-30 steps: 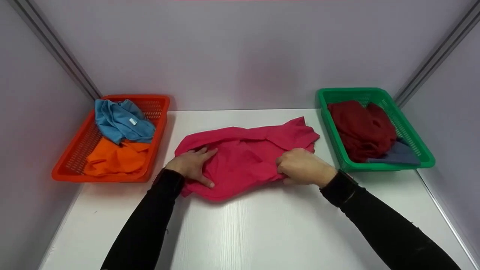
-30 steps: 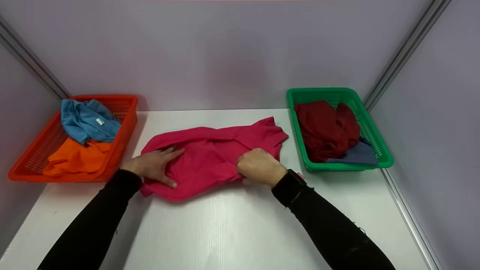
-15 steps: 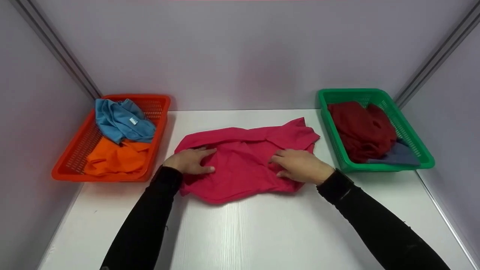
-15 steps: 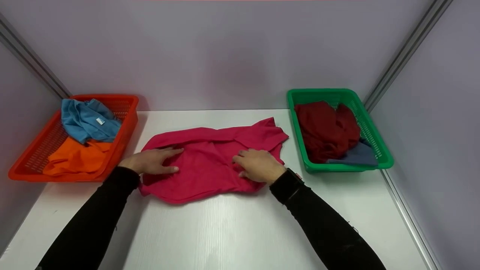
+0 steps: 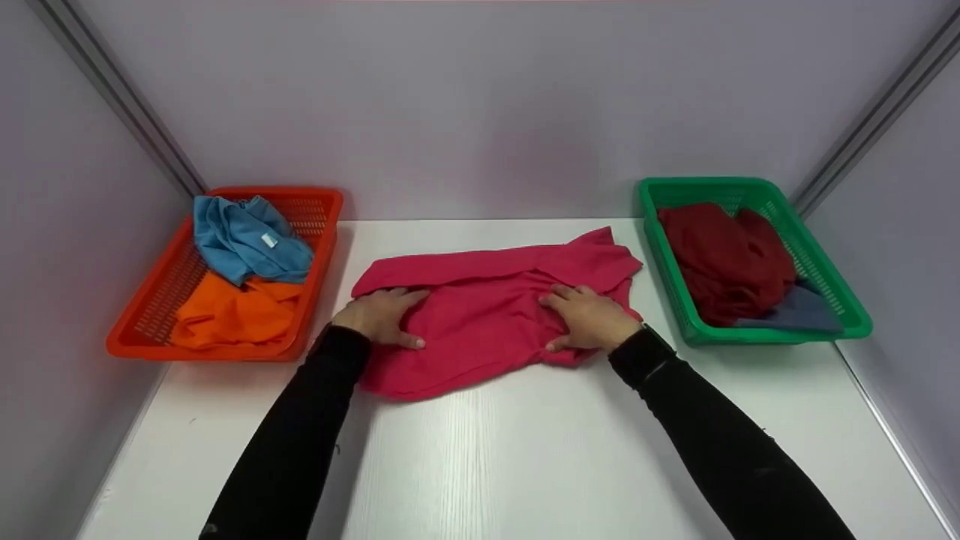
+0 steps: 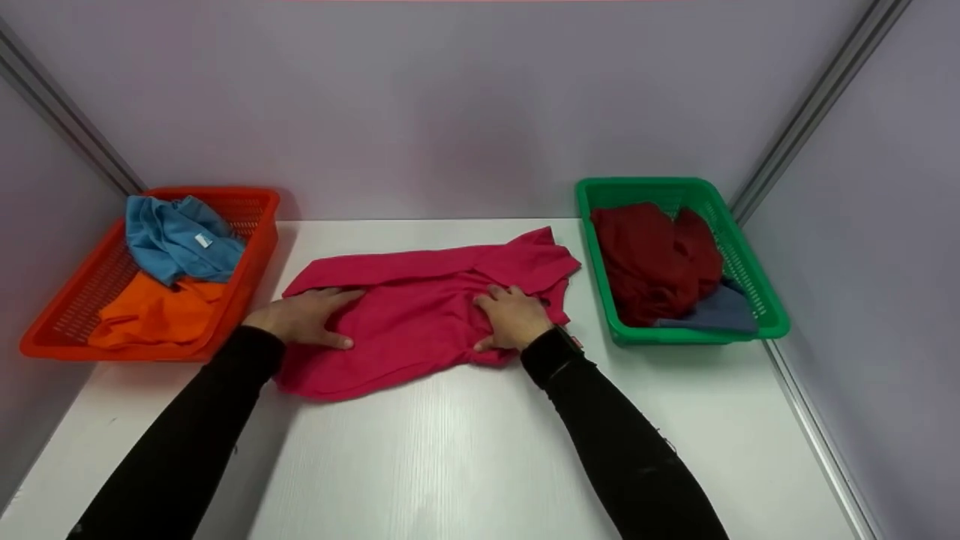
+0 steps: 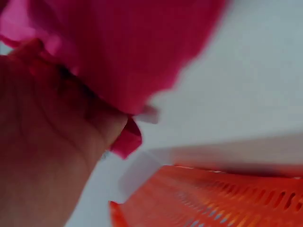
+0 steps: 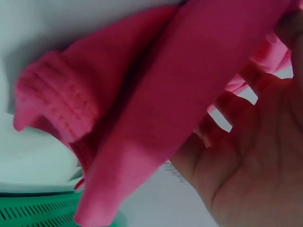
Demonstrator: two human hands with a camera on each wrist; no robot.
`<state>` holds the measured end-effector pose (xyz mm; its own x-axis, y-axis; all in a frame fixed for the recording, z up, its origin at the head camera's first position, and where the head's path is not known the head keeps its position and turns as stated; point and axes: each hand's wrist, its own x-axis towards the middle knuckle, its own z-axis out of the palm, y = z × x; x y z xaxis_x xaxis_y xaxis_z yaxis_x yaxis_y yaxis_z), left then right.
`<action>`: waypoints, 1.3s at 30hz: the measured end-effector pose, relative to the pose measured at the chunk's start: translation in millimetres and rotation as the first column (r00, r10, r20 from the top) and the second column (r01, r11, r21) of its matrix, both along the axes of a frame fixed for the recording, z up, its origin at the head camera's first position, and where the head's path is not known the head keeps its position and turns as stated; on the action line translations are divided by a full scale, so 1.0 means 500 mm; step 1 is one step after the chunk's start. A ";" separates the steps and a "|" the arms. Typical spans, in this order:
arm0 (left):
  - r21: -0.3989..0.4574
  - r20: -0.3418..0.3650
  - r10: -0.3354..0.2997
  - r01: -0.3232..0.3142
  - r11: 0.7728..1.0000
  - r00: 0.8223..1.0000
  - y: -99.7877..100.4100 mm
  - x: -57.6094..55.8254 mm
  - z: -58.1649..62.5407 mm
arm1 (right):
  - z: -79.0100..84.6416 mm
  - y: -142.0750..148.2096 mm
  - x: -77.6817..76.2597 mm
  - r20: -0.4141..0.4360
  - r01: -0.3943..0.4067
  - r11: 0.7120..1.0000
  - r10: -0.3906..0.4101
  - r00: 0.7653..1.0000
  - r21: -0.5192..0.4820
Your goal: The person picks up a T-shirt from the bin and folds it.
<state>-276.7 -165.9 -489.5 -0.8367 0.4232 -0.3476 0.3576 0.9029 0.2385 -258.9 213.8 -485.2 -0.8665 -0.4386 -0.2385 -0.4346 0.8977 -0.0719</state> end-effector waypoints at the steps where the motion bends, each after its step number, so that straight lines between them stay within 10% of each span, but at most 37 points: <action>1: -0.016 -0.036 -0.010 0.010 1.000 0.999 0.003 0.009 0.004 | -0.001 0.001 -0.004 -0.003 0.010 1.000 -0.010 1.000 0.003; 5: -0.049 -0.093 -0.028 0.023 0.999 0.995 0.018 0.057 0.019 | -0.007 0.004 -0.018 -0.016 0.027 1.000 -0.026 1.000 0.009; 11: 0.033 0.033 -0.009 0.008 0.999 0.999 0.022 0.106 0.005 | -0.018 0.014 -0.025 -0.024 0.025 1.000 -0.025 0.999 0.006; 23: 0.090 0.045 0.013 -0.017 0.996 0.999 -0.011 0.058 -0.014 | -0.002 0.060 -0.022 0.144 -0.046 0.990 0.066 0.987 -0.134; 31: 0.101 0.037 0.018 -0.022 0.995 0.999 -0.022 0.037 -0.016 | 0.014 0.062 -0.023 -0.095 -0.072 0.993 0.063 0.993 -0.094; 39: 0.107 0.036 0.021 -0.025 0.994 0.999 -0.023 0.039 -0.014 | 0.120 0.076 -0.002 -0.260 -0.124 0.985 0.089 0.962 -0.122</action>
<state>-257.3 -177.1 -496.4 -0.8347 0.4403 -0.3308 0.3266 0.8794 0.3463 -260.0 252.0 -425.1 -0.8371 -0.5448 0.0498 -0.5471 0.8345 -0.0654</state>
